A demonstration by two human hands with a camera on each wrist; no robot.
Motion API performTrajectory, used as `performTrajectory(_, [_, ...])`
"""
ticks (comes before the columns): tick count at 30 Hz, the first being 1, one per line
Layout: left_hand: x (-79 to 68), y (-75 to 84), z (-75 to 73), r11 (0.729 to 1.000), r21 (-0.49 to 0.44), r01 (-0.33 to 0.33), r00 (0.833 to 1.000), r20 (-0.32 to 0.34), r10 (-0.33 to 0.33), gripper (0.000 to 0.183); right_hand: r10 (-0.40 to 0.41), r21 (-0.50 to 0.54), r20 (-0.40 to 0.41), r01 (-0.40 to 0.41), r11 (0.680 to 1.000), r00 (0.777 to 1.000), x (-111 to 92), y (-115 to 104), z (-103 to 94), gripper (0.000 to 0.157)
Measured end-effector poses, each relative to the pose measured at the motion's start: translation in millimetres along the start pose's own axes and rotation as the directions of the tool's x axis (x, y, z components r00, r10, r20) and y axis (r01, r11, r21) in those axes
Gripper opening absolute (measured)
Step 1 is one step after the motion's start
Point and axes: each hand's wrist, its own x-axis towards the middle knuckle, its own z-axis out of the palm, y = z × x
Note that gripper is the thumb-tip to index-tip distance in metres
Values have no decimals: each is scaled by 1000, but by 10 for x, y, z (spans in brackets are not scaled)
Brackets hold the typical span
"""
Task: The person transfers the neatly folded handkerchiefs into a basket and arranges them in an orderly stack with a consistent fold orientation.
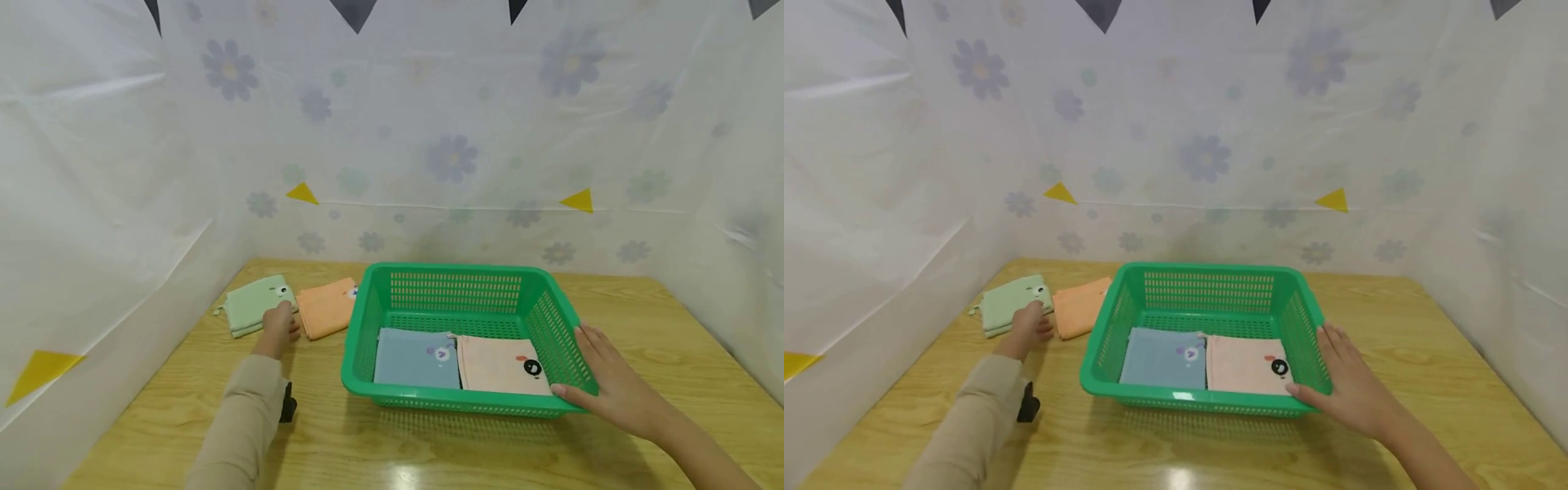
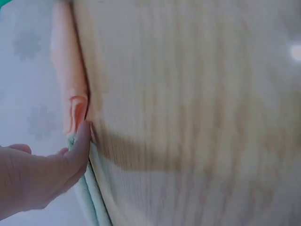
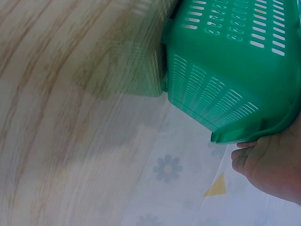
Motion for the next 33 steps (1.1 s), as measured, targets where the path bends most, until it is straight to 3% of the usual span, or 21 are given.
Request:
performTrajectory(4, [-41, 69, -16, 961, -237, 143, 985, 130, -114, 58, -1, 2, -2, 1, 1000, 1000, -2, 2, 0, 96])
performTrajectory(10, [-124, 131, -32, 924, -320, 211, 968, 201, -151, 59, -2, 4, -4, 2, 1000, 1000, -6, 3, -4, 96])
performTrajectory(14, [-146, 148, 2, 913, -345, 217, 971, 172, -166, 58, -6, 1, -9, 6, 1000, 1000, -9, 4, -9, 96])
performTrajectory(20, [-13, 144, 109, 889, -387, 244, 969, 70, -236, 53, -5, -4, -9, 5, 1000, 1000, -8, -6, -8, 96])
performTrajectory(26, [173, 58, 90, 883, -397, 250, 968, 110, -224, 51, -4, 4, -3, 4, 1000, 1000, -3, -16, -3, 97])
performTrajectory(33, [-46, 109, 96, 883, -416, 217, 975, 144, -172, 54, -1, -5, -11, 1, 1000, 1000, -6, -24, -1, 97])
